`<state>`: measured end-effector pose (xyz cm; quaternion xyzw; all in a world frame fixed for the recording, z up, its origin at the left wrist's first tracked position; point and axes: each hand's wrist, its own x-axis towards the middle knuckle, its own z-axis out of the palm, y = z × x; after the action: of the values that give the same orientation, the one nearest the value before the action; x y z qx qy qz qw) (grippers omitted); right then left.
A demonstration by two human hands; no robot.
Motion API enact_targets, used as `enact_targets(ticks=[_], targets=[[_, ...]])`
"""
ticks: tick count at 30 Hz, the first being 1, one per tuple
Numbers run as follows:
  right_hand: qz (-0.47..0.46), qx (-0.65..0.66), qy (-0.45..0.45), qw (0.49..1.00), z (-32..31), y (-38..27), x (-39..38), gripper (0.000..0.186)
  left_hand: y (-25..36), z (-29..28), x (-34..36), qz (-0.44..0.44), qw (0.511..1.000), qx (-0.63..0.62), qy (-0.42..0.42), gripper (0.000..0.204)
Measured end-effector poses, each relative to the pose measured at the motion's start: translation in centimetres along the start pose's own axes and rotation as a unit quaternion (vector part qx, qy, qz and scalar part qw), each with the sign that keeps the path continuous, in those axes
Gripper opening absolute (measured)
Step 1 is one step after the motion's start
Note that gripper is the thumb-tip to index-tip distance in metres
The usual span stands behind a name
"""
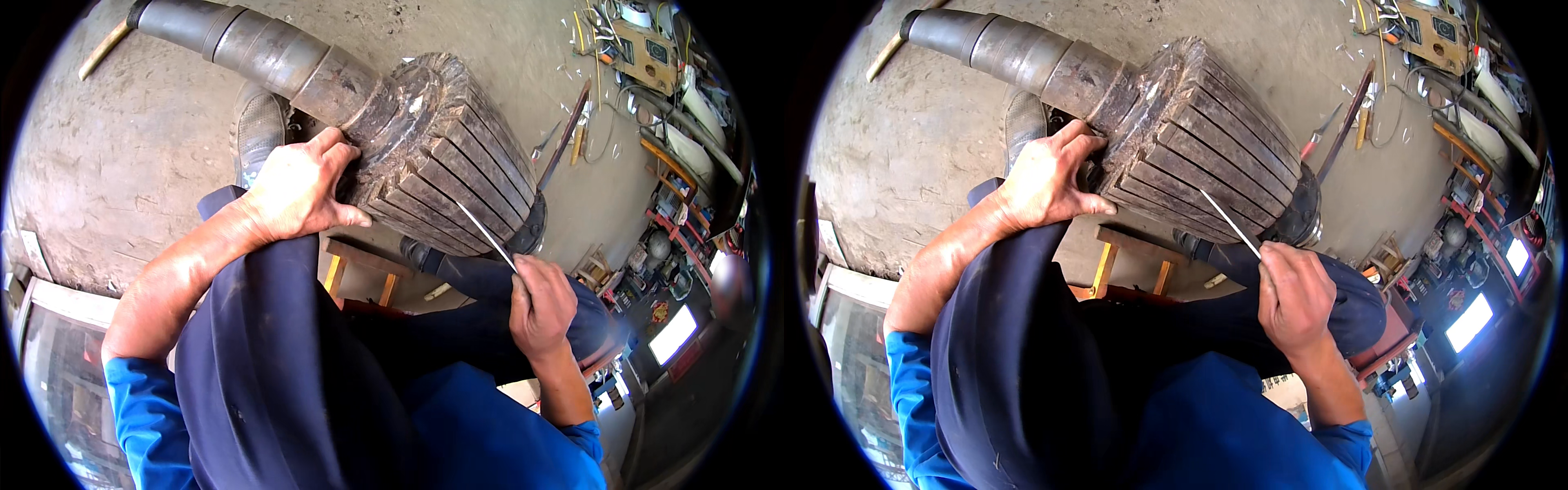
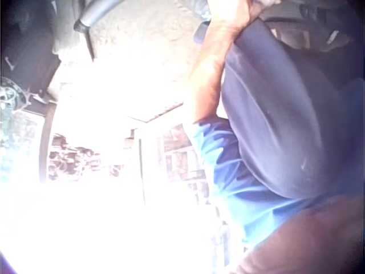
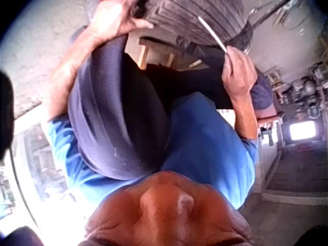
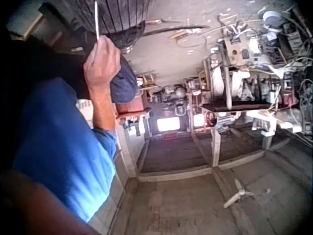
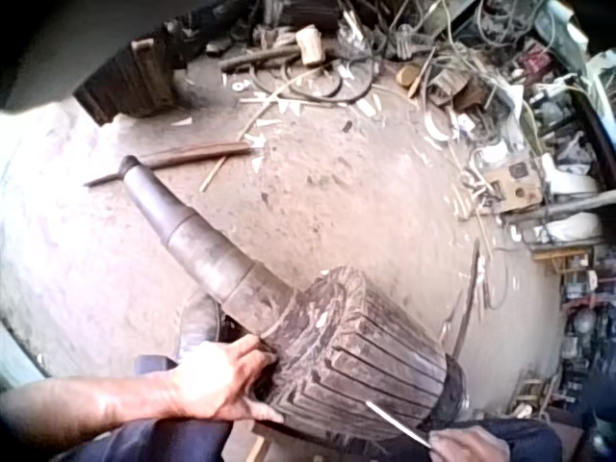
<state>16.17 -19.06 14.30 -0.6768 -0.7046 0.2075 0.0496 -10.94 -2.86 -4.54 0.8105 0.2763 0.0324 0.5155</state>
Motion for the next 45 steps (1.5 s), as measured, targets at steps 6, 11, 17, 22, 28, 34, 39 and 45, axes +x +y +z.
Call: enact_targets(ticks=[6, 11, 17, 22, 28, 34, 39, 45], targets=[[0.081, -0.137, -0.127, 0.979, 1.8, 2.6, -1.9, 0.024, 0.2, -0.1, 0.1, -0.011, 1.000, 0.000, 0.001, 0.083], [0.062, -0.182, -0.140, 0.971, 2.3, 5.4, -3.8, 0.015, -0.2, 0.1, 0.0, 0.011, 1.000, 0.002, 0.021, 0.082], [0.005, -0.154, -0.107, 0.982, 4.2, 1.2, 2.7, 0.007, -0.5, 0.6, -0.2, 0.031, 0.999, -0.018, 0.033, 0.077], [0.001, -0.160, -0.133, 0.978, 3.3, 2.5, 1.4, 0.005, -0.2, 0.1, -0.1, 0.028, 0.999, -0.014, 0.033, 0.074], [0.015, -0.142, -0.140, 0.980, 3.3, 2.4, 1.6, 0.009, -0.2, 0.2, -0.1, 0.011, 1.000, -0.003, 0.003, 0.086], [-0.007, -0.121, -0.147, 0.982, 3.0, 1.9, 3.2, 0.010, -0.1, 0.1, -0.1, -0.005, 1.000, -0.004, -0.014, 0.084], [0.020, -0.155, -0.189, 0.970, 2.3, 3.8, 0.1, 0.011, -0.3, 0.4, -0.1, 0.033, 0.999, -0.010, 0.028, 0.069], [-0.018, -0.137, -0.169, 0.976, 3.5, -1.1, 6.8, 0.007, -0.4, 0.6, -0.2, 0.030, 0.999, -0.012, 0.029, 0.068]])
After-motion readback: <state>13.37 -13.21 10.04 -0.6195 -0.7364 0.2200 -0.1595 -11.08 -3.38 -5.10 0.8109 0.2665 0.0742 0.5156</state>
